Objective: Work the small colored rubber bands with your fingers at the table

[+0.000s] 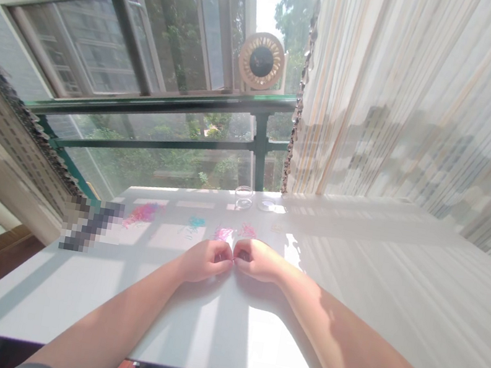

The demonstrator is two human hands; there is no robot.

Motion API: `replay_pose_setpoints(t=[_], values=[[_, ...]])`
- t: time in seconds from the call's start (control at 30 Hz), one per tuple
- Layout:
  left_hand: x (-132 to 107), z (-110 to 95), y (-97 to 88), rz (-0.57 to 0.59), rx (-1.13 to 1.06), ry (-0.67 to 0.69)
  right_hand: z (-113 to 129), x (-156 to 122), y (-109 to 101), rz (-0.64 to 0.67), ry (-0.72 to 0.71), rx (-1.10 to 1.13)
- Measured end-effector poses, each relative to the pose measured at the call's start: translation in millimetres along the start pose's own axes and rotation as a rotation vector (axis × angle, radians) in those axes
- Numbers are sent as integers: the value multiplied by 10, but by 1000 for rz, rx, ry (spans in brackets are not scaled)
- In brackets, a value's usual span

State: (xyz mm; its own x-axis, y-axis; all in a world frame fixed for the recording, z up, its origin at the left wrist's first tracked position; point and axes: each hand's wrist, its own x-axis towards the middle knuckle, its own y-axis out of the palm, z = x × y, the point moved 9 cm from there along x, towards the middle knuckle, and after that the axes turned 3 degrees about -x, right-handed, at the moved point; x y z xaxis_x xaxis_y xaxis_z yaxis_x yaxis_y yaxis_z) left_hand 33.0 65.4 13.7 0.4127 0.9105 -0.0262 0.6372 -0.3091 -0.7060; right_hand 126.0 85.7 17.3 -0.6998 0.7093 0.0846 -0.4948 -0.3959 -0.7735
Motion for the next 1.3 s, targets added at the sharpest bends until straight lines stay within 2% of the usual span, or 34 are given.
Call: replay_pose_setpoints(t=[1.3], values=[[20, -10, -9, -3, 43, 5, -1, 0, 5, 13, 39, -9]])
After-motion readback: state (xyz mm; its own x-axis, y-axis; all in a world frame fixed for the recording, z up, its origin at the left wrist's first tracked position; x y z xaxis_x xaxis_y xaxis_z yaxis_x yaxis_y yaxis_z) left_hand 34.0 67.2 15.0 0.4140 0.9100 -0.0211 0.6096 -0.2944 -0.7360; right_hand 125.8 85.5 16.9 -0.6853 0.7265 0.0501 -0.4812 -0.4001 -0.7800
